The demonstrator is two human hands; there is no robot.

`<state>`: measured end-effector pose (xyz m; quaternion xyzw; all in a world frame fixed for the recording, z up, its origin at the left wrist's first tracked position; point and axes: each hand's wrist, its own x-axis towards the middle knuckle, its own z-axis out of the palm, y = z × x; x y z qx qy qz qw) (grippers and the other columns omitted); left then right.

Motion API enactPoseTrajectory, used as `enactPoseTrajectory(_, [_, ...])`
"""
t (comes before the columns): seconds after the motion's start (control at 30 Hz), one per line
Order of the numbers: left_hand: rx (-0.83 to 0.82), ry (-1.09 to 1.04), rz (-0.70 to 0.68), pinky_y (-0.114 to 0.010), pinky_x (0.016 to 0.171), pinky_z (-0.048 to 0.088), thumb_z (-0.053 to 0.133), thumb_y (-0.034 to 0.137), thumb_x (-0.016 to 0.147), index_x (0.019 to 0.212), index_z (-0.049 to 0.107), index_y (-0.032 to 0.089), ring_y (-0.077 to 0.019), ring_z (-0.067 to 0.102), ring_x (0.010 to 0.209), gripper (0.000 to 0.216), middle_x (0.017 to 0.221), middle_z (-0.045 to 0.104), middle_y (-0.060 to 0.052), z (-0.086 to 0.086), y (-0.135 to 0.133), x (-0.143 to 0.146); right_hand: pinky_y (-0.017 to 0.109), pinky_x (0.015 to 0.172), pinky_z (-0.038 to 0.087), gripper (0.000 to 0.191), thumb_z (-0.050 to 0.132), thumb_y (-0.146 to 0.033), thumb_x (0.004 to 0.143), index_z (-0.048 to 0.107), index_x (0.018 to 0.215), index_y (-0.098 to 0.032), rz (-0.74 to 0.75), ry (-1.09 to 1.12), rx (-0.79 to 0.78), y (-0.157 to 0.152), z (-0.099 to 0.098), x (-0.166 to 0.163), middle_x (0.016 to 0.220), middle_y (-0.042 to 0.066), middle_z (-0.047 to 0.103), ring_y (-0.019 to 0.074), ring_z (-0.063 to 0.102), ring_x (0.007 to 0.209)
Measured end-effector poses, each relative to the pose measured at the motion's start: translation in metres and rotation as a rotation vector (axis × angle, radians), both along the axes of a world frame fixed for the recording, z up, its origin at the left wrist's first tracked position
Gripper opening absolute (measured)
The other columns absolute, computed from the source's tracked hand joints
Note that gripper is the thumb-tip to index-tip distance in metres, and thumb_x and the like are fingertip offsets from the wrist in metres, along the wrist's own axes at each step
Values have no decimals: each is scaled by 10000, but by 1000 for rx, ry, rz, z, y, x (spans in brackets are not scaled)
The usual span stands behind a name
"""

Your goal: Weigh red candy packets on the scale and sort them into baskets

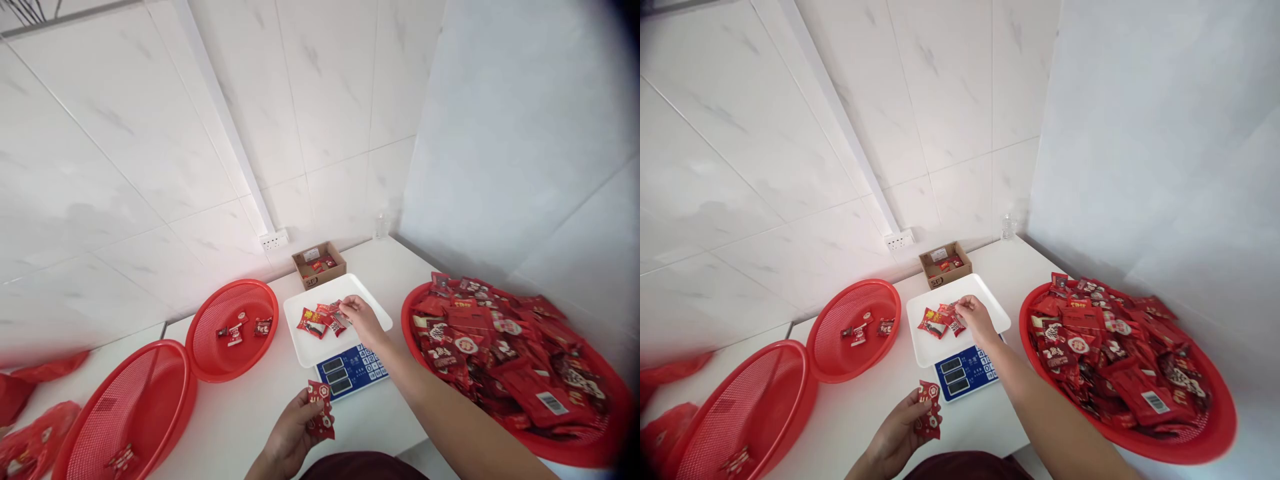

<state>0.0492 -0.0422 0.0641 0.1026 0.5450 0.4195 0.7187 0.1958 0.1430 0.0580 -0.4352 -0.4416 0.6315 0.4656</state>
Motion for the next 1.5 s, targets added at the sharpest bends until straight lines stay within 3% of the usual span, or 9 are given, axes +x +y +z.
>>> enactPoseTrajectory(0.13, [15,-1,-8,-248,631,426,736,289,639,965,546,169,-114,596,660,396,772,613,-6,1,1,1,305,694,466,265,542,-302,730,558,970,-191,273,-307,13,-5,-15,5,1030,63,614,165,591,804])
enactPoseTrajectory(0.27, [4,14,-23,-251,631,430,738,286,633,963,541,164,-113,591,656,403,766,610,-3,-1,1,1,361,874,433,340,455,-202,782,597,1091,-196,338,-748,340,-20,-35,14,1202,95,575,208,566,1021])
enactPoseTrajectory(0.37, [-11,21,-36,-250,634,431,739,285,631,957,541,162,-108,588,646,401,758,609,0,-2,3,2,397,968,368,428,449,-198,802,560,1215,-208,398,-962,500,-25,-43,11,1380,102,444,264,400,1249])
enactPoseTrajectory(0.57, [22,41,-47,-258,652,439,727,287,650,962,549,158,-114,591,672,381,783,611,-10,1,6,5,431,922,388,472,473,-230,809,521,1278,-228,502,-1112,533,-30,-39,6,1388,83,447,305,436,1164])
enactPoseTrajectory(0.77, [44,48,-77,-244,640,427,746,319,642,951,549,160,-95,561,655,400,783,593,0,0,2,2,424,989,339,433,511,-291,813,562,1232,-196,415,-908,474,-47,-22,20,1355,122,473,273,457,1163])
enactPoseTrajectory(1.03, [324,324,-226,-258,588,435,740,420,619,870,514,178,-140,574,629,416,746,645,-24,1,23,37,311,749,471,607,670,-484,693,543,1216,-202,704,9,-182,-111,-2,39,1082,84,634,164,593,867])
enactPoseTrajectory(1.27, [445,481,-539,-281,705,480,659,315,674,1014,554,201,-174,610,811,374,993,659,-54,-3,26,51,311,667,479,532,630,-585,690,641,1020,-169,401,158,-419,-134,-11,61,882,61,652,133,593,709])
enactPoseTrajectory(1.4, [438,715,-547,-309,741,494,576,333,725,1069,545,206,-171,611,810,369,1028,646,-63,-11,27,44,305,662,490,490,668,-533,687,616,1031,-189,184,254,-514,-131,-14,82,891,48,660,152,627,747])
enactPoseTrajectory(1.5, [488,967,-500,-358,858,480,525,322,759,1071,553,211,-210,578,1019,332,1111,623,-79,-17,33,25,297,710,505,373,676,-433,730,614,1001,-184,108,355,-602,-132,-20,93,842,28,663,145,642,757])
